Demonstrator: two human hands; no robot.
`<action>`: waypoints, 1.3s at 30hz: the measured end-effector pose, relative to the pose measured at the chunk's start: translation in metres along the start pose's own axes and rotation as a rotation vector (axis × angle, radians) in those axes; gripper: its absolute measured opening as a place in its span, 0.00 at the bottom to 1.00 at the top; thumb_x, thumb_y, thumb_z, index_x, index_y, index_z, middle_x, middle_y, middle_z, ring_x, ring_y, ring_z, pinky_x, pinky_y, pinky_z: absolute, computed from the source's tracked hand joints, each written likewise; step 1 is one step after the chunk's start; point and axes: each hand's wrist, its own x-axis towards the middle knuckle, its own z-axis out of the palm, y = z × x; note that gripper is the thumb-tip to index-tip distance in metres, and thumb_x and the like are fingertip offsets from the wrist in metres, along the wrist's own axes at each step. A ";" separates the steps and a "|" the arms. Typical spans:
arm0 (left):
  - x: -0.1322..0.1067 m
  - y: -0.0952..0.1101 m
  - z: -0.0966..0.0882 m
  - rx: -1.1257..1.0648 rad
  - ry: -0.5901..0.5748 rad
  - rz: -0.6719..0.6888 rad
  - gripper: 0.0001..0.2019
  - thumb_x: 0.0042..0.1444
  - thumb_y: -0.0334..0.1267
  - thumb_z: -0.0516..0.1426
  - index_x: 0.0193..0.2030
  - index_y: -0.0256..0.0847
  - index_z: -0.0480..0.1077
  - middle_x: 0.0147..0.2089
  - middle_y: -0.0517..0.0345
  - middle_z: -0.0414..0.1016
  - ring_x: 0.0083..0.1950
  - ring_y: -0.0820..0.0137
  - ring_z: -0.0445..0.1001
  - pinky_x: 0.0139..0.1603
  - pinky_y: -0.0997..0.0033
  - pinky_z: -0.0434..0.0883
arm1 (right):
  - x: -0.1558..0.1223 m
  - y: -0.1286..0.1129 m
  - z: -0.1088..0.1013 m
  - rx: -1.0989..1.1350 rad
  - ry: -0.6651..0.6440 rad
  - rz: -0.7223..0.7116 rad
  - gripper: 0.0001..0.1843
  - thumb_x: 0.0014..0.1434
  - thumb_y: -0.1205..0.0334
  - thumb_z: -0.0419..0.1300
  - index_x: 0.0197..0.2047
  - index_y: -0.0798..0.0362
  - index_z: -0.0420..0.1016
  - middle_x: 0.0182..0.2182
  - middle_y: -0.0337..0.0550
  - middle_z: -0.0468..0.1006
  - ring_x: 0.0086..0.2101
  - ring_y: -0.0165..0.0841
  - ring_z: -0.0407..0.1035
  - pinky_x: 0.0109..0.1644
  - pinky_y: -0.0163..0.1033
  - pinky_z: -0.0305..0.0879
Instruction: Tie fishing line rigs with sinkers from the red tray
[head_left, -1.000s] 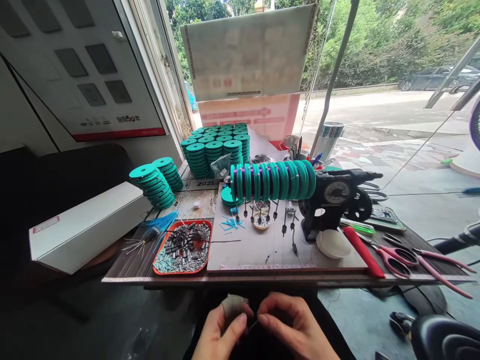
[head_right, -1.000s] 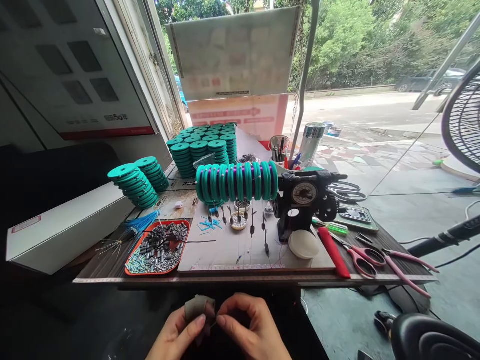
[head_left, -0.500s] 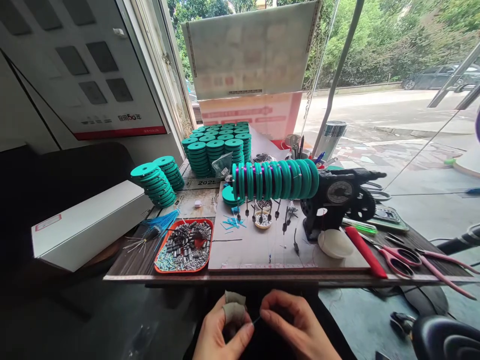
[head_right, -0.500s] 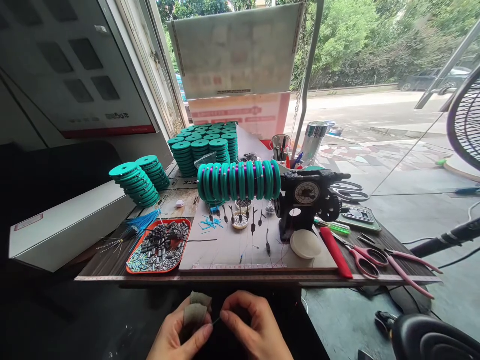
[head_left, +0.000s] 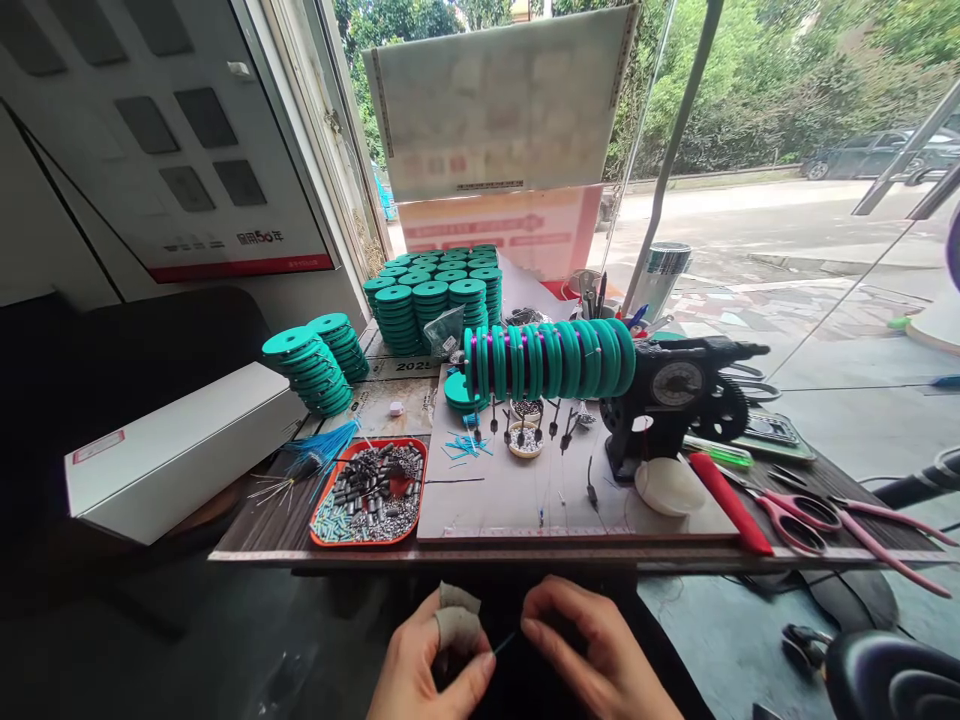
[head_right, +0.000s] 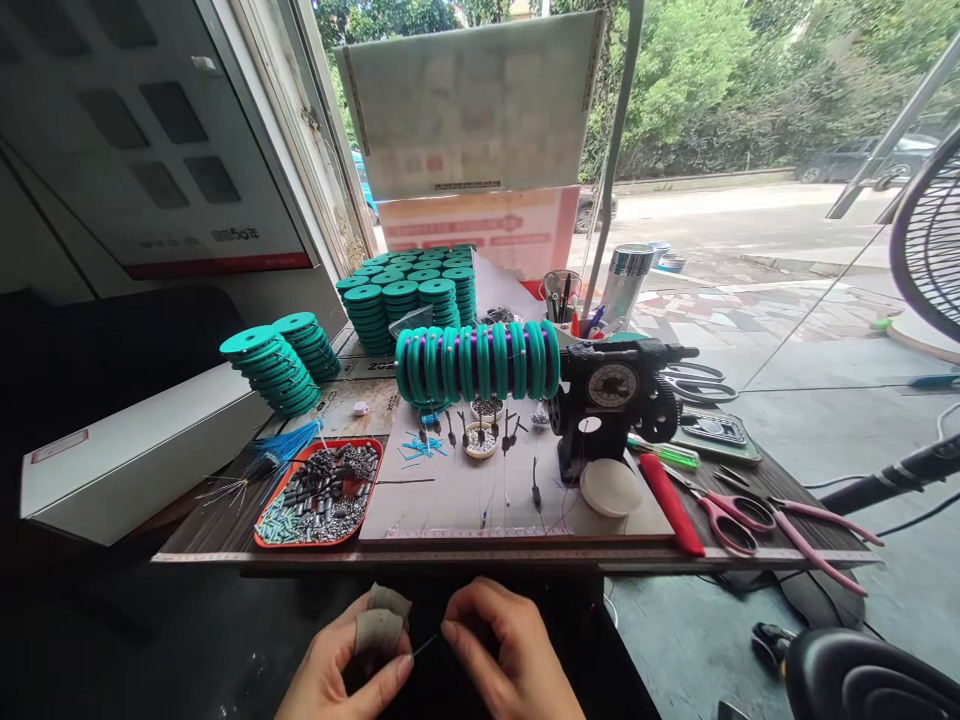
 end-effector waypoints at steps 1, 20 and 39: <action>0.001 -0.001 -0.001 -0.016 0.000 0.007 0.12 0.48 0.45 0.60 0.21 0.40 0.71 0.27 0.59 0.66 0.31 0.72 0.64 0.33 0.77 0.62 | 0.000 0.000 -0.001 -0.003 0.004 -0.007 0.19 0.58 0.51 0.51 0.28 0.58 0.72 0.25 0.42 0.73 0.27 0.25 0.65 0.31 0.26 0.60; 0.001 0.006 0.008 -0.022 0.059 -0.155 0.24 0.39 0.31 0.63 0.47 0.43 0.71 0.31 0.58 0.77 0.33 0.69 0.71 0.37 0.77 0.68 | 0.000 0.002 0.006 -0.136 -0.047 -0.154 0.15 0.59 0.57 0.51 0.30 0.57 0.74 0.25 0.42 0.74 0.27 0.23 0.67 0.30 0.25 0.60; -0.006 -0.019 0.016 -0.409 0.140 -0.209 0.12 0.36 0.45 0.69 0.24 0.39 0.76 0.25 0.61 0.75 0.31 0.72 0.70 0.35 0.80 0.67 | -0.011 -0.007 0.008 -0.138 -0.097 -0.026 0.15 0.59 0.56 0.50 0.31 0.56 0.73 0.17 0.35 0.65 0.19 0.20 0.54 0.23 0.24 0.50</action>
